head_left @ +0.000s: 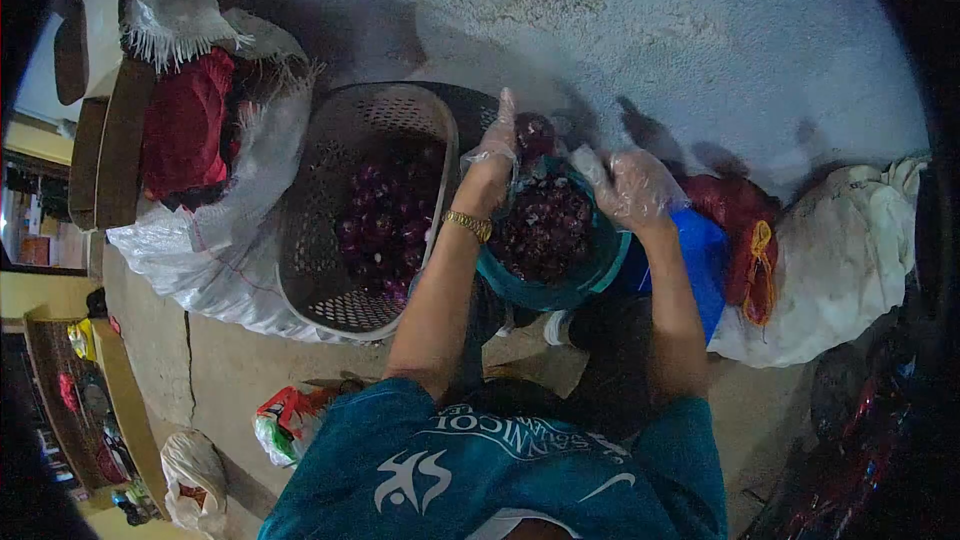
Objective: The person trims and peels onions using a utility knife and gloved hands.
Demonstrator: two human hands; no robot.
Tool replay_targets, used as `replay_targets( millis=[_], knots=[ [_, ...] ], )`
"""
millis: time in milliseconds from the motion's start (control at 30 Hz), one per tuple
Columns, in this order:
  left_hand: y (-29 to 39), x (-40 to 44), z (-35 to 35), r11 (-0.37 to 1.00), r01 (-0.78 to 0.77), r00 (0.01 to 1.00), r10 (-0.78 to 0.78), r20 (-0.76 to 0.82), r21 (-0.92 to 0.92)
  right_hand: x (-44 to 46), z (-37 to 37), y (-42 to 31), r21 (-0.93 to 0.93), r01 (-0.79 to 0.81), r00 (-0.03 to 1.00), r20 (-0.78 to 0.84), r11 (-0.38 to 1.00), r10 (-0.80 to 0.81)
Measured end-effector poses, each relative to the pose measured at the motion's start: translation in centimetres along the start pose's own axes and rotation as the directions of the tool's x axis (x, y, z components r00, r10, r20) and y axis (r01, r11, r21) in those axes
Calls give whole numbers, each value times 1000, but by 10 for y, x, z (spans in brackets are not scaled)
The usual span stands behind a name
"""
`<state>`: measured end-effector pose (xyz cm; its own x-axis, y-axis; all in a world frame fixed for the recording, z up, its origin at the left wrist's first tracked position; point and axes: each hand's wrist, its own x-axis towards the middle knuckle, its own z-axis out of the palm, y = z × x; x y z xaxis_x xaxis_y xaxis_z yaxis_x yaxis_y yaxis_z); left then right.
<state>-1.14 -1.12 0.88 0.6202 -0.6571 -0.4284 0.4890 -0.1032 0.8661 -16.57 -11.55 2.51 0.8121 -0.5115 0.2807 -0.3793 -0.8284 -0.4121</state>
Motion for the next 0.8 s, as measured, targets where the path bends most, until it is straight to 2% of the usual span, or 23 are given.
replay_targets(
  millis=[33,100,200,233,300,333,400,467,500,567,633,700,767,800],
  knots=[
    [0,0,-1,999,9,999,-7,45,-45,0,3,2,0,0,1000,0,1000,0],
    [-7,9,-5,996,19,996,-11,90,-89,1,11,9,-25,165,981,-103,986,-167],
    [-14,18,-8,996,-21,999,24,38,-89,0,-6,0,-72,249,968,-15,966,-251],
    [-11,13,-7,996,-2,997,9,72,-94,-1,-10,-3,-74,250,968,-16,965,-252],
    [-6,7,-9,995,15,994,-4,107,-99,-3,-14,-6,-66,163,984,87,984,-157],
    [-6,6,-11,997,19,989,-8,150,-75,-2,-14,-6,-67,164,984,87,984,-158],
    [-5,2,-10,998,22,981,-12,194,-51,0,-11,-2,-148,42,991,131,988,-22],
    [-3,-4,-6,998,-41,995,44,91,-37,1,-7,6,-147,-16,992,125,989,34],
    [0,-11,-4,999,-39,995,43,92,-37,1,-5,10,-144,-73,989,119,987,91],
    [6,-27,-1,976,-131,982,152,114,-175,1,0,18,-88,-116,991,58,989,122],
    [0,-15,-4,983,-149,976,163,144,-103,-2,5,28,-95,-293,955,14,951,296],
    [-9,-8,-6,985,-168,969,171,175,-32,-11,18,45,-135,-315,948,3,939,318],
    [-13,-7,-7,961,-233,949,258,180,-147,-14,26,57,-106,-167,949,251,980,189],
    [-14,-6,-6,962,-232,948,257,188,-147,-16,25,55,-110,-172,949,246,979,195]
  ],
)
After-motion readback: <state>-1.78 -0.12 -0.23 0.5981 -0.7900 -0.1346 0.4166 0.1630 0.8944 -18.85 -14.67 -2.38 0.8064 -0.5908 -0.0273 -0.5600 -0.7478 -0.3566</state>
